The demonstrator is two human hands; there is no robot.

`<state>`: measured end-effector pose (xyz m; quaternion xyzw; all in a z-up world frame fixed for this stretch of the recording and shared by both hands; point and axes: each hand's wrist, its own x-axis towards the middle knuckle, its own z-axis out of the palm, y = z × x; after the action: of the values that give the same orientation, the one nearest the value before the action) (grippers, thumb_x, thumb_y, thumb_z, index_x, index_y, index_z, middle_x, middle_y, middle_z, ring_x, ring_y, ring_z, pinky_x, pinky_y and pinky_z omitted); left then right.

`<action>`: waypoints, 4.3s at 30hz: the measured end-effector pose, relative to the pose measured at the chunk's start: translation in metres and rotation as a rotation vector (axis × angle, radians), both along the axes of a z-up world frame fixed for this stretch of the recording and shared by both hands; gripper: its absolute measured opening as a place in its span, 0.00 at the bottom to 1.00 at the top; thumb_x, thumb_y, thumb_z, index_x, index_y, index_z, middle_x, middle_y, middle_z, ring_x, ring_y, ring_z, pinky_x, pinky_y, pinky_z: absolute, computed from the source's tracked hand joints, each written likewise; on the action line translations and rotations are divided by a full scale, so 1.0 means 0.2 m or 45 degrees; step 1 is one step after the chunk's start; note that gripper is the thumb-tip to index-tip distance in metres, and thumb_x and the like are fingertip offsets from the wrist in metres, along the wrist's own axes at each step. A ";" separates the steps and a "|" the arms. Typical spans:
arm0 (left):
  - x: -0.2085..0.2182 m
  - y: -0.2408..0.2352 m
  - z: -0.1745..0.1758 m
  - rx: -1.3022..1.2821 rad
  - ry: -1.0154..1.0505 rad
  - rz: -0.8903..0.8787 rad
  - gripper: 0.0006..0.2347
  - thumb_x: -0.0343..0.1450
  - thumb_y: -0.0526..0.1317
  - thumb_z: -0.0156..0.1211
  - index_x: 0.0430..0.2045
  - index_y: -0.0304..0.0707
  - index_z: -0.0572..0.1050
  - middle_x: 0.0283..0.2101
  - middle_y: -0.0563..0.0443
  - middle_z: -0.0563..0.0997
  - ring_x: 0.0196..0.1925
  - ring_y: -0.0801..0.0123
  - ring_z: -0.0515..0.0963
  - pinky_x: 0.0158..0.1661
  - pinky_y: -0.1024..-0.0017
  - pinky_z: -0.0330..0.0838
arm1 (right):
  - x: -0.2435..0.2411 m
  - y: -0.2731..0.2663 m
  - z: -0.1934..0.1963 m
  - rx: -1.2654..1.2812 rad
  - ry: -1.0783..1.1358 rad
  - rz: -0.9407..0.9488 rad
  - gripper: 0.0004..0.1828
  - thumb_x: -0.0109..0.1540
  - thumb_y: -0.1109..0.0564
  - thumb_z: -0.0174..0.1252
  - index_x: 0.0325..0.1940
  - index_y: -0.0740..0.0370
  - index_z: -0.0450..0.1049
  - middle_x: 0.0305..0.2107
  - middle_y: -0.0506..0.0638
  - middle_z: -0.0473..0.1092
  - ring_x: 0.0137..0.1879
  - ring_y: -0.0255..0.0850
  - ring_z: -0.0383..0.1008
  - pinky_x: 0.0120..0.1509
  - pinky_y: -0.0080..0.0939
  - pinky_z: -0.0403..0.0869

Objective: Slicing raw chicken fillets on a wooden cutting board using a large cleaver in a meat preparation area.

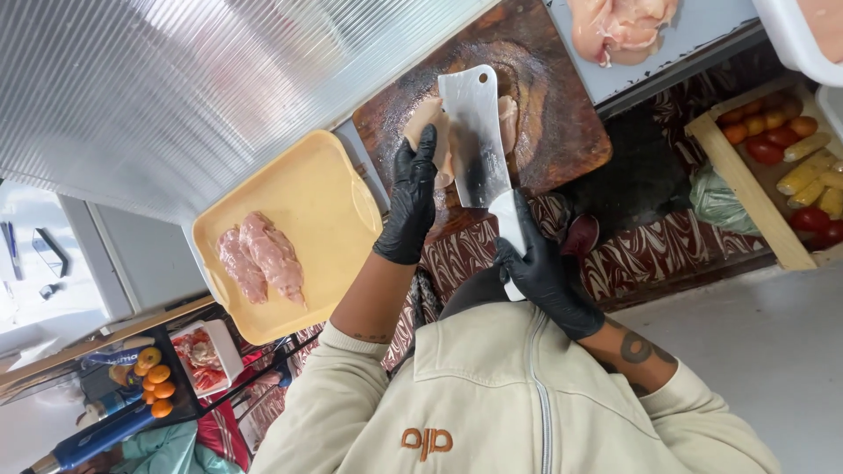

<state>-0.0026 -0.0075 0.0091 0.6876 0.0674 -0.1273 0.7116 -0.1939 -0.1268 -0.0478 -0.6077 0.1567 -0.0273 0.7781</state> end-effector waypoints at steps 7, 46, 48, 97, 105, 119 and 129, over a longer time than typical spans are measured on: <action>0.20 -0.15 0.14 1.284 -0.659 -1.048 0.22 0.72 0.64 0.46 0.26 0.45 0.69 0.22 0.46 0.70 0.27 0.52 0.73 0.31 0.57 0.68 | -0.01 0.08 -0.04 0.297 0.104 -0.012 0.36 0.65 0.65 0.54 0.76 0.57 0.50 0.19 0.57 0.69 0.17 0.38 0.68 0.18 0.35 0.70; 0.06 0.12 -0.33 1.323 -0.942 -1.049 0.34 0.78 0.61 0.44 0.75 0.42 0.45 0.79 0.43 0.46 0.83 0.49 0.44 0.79 0.45 0.38 | -0.15 -0.35 0.11 -0.120 0.606 0.815 0.52 0.59 0.52 0.58 0.82 0.39 0.37 0.16 0.53 0.73 0.22 0.37 0.68 0.35 0.37 0.73; 0.06 0.12 -0.33 1.297 -0.957 -1.040 0.34 0.78 0.61 0.41 0.75 0.41 0.45 0.79 0.43 0.46 0.83 0.48 0.43 0.79 0.46 0.38 | -0.15 -0.38 0.18 -0.193 0.673 0.891 0.53 0.59 0.50 0.58 0.82 0.37 0.35 0.13 0.55 0.74 0.20 0.39 0.70 0.35 0.38 0.74; 0.03 0.36 -0.77 -1.428 -0.092 0.541 0.15 0.75 0.46 0.56 0.51 0.39 0.76 0.54 0.38 0.79 0.55 0.40 0.79 0.54 0.46 0.77 | -0.38 -0.58 0.39 -0.096 0.075 0.284 0.39 0.59 0.67 0.56 0.75 0.60 0.58 0.18 0.67 0.74 0.12 0.42 0.71 0.13 0.36 0.72; -0.30 0.13 -0.12 -0.874 -0.292 0.621 0.20 0.78 0.38 0.56 0.67 0.43 0.63 0.67 0.42 0.69 0.64 0.52 0.73 0.63 0.58 0.72 | -0.09 -0.07 0.01 0.108 -0.124 0.248 0.38 0.64 0.70 0.50 0.77 0.62 0.48 0.18 0.63 0.72 0.16 0.44 0.73 0.17 0.36 0.73; 0.02 0.14 -0.22 1.083 -1.523 -0.875 0.16 0.67 0.64 0.64 0.43 0.66 0.80 0.45 0.67 0.85 0.59 0.73 0.77 0.68 0.55 0.56 | -0.06 0.03 -0.01 0.047 0.104 0.203 0.39 0.64 0.61 0.59 0.77 0.60 0.51 0.18 0.64 0.74 0.13 0.47 0.73 0.13 0.35 0.70; 0.05 0.18 -0.24 1.438 -1.413 -0.920 0.31 0.74 0.62 0.54 0.72 0.56 0.58 0.76 0.52 0.55 0.79 0.53 0.49 0.74 0.51 0.37 | -0.04 0.04 0.05 0.197 0.263 0.205 0.36 0.67 0.57 0.55 0.77 0.61 0.49 0.18 0.63 0.74 0.15 0.45 0.73 0.11 0.35 0.69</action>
<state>0.0067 0.0282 -0.0382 0.8798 -0.4585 0.0608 0.1101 -0.2016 -0.1194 -0.0386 -0.5561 0.1885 0.1101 0.8020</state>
